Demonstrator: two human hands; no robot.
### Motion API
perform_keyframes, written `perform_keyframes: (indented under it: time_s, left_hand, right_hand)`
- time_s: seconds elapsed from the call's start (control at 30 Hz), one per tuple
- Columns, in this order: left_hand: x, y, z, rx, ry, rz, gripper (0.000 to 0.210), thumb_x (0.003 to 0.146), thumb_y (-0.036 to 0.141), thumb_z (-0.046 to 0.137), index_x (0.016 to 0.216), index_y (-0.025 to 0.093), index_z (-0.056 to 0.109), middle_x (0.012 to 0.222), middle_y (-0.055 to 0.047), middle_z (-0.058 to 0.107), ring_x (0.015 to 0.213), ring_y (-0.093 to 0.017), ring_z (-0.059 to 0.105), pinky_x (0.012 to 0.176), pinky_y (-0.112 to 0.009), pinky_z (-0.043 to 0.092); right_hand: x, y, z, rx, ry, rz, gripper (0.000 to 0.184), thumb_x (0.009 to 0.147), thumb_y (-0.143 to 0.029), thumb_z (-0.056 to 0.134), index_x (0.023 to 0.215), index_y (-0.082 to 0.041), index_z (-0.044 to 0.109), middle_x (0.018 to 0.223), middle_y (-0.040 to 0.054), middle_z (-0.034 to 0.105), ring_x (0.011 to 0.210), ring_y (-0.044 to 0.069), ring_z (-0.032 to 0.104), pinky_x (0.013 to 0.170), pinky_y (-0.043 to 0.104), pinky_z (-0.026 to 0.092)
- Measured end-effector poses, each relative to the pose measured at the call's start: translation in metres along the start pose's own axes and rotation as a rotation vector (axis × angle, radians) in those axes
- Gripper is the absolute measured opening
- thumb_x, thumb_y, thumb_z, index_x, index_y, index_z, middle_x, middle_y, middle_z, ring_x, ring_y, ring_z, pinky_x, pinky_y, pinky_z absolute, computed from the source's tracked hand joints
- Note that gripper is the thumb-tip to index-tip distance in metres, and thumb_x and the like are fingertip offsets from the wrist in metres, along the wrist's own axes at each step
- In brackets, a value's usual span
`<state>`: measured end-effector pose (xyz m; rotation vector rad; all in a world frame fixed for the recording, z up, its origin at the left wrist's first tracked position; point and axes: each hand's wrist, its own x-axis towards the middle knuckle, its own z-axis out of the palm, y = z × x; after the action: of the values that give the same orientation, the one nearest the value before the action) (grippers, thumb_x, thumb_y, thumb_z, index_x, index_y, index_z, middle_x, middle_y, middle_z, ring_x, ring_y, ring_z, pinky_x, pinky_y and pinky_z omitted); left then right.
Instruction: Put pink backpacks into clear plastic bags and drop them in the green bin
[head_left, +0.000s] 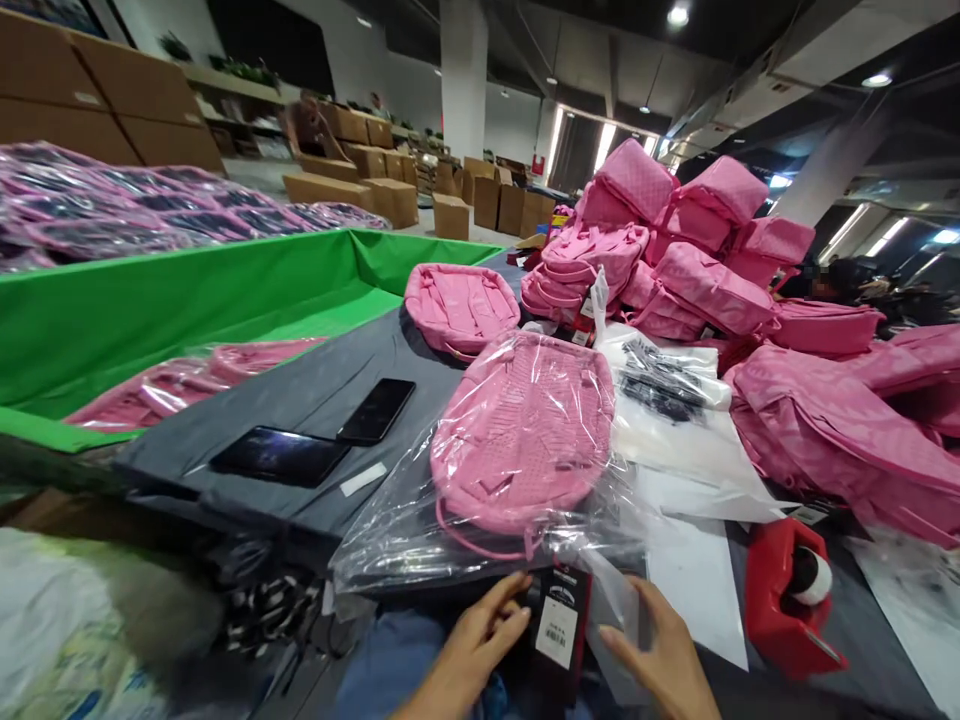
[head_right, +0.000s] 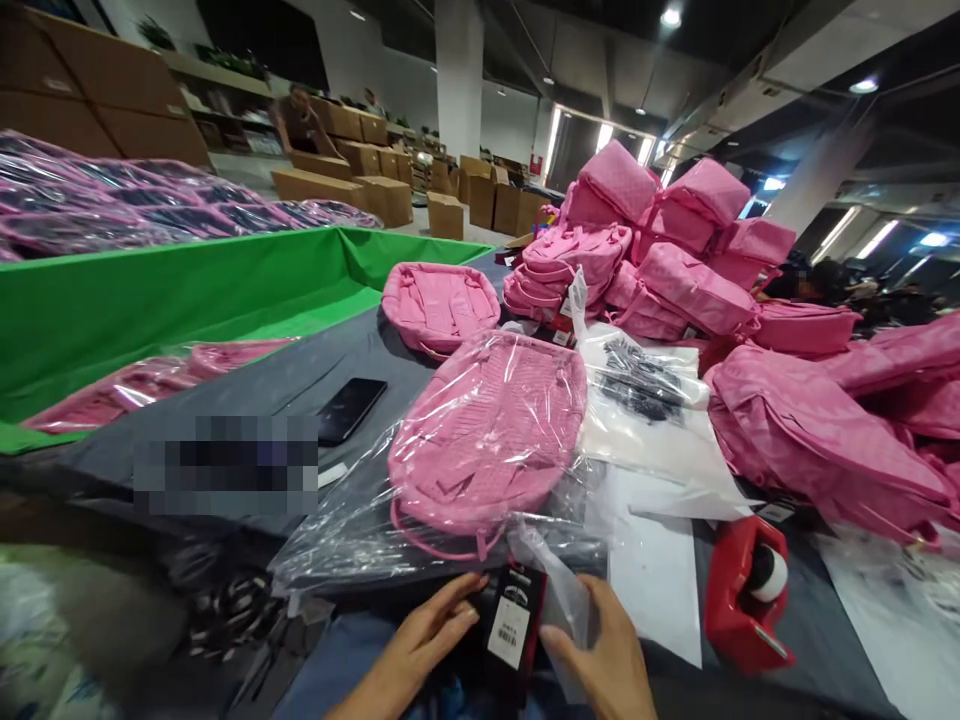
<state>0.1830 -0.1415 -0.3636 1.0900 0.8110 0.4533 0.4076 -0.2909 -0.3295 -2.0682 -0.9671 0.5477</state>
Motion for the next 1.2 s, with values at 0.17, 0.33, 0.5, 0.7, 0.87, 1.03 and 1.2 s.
perform_keyframes:
  time_s: [0.17, 0.33, 0.5, 0.7, 0.87, 1.03, 1.2]
  left_hand:
    - [0.029, 0.004, 0.038, 0.134, 0.059, 0.094, 0.051, 0.061, 0.056, 0.086, 0.097, 0.021, 0.077, 0.073, 0.0, 0.064, 0.062, -0.015, 0.048, 0.066, -0.029, 0.039]
    - [0.022, 0.013, 0.018, -0.112, -0.157, -0.097, 0.054, 0.052, 0.064, 0.091, 0.066, 0.017, 0.069, 0.064, -0.001, 0.061, 0.061, -0.014, 0.05, 0.06, -0.026, 0.035]
    - [0.006, 0.036, 0.018, -0.297, -0.28, -0.115, 0.044, 0.06, 0.051, 0.095, 0.083, 0.017, 0.077, 0.084, -0.005, 0.072, 0.084, -0.019, 0.062, 0.084, -0.028, 0.045]
    - [0.01, 0.026, 0.033, -0.263, -0.262, -0.046, 0.049, 0.062, 0.053, 0.094, 0.091, 0.018, 0.076, 0.091, -0.003, 0.071, 0.09, -0.019, 0.062, 0.087, -0.029, 0.045]
    - [0.012, -0.007, 0.032, -0.129, -0.114, -0.07, 0.065, 0.053, 0.073, 0.089, 0.079, 0.017, 0.067, 0.077, -0.001, 0.062, 0.073, -0.016, 0.055, 0.064, -0.025, 0.041]
    - [0.008, -0.021, 0.032, -0.023, 0.017, 0.051, 0.069, 0.053, 0.08, 0.084, 0.062, 0.018, 0.054, 0.061, 0.003, 0.051, 0.061, -0.012, 0.043, 0.059, -0.023, 0.036]
    - [0.006, -0.026, 0.03, 0.004, -0.027, 0.058, 0.066, 0.061, 0.08, 0.08, 0.071, 0.019, 0.057, 0.068, 0.0, 0.058, 0.066, -0.015, 0.051, 0.063, -0.025, 0.043]
  right_hand:
    - [0.006, -0.029, 0.008, -0.118, 0.057, -0.086, 0.039, 0.08, -0.056, 0.062, 0.103, -0.026, 0.07, 0.103, 0.0089, 0.076, 0.093, 0.03, 0.07, 0.083, 0.04, 0.054]
    - [0.008, -0.027, -0.006, -0.003, -0.128, -0.057, 0.03, 0.077, -0.047, 0.064, 0.073, -0.023, 0.047, 0.067, -0.0041, 0.049, 0.064, 0.015, 0.045, 0.06, 0.028, 0.034]
    - [-0.004, -0.009, 0.021, 0.261, -0.268, -0.035, 0.042, 0.085, -0.058, 0.062, 0.073, -0.023, 0.041, 0.071, -0.0052, 0.04, 0.068, 0.013, 0.037, 0.064, 0.027, 0.03]
    - [-0.026, 0.004, 0.051, 0.9, -0.39, 0.235, 0.059, 0.074, -0.068, 0.079, 0.088, -0.026, 0.04, 0.065, -0.0081, 0.054, 0.054, 0.008, 0.041, 0.054, 0.021, 0.03]
    - [-0.038, 0.003, 0.031, 0.649, -0.29, 0.206, 0.055, 0.088, -0.073, 0.061, 0.099, -0.02, 0.06, 0.075, 0.0006, 0.064, 0.063, 0.012, 0.052, 0.058, 0.023, 0.037]
    - [-0.054, 0.004, 0.039, 0.322, -0.142, 0.116, 0.058, 0.091, -0.075, 0.049, 0.095, -0.019, 0.063, 0.061, -0.0049, 0.048, 0.057, 0.011, 0.036, 0.054, 0.024, 0.029]
    - [-0.066, 0.008, 0.058, 0.204, 0.0, 0.094, 0.061, 0.086, -0.08, 0.05, 0.083, -0.021, 0.065, 0.065, -0.002, 0.059, 0.062, 0.015, 0.052, 0.059, 0.024, 0.04]
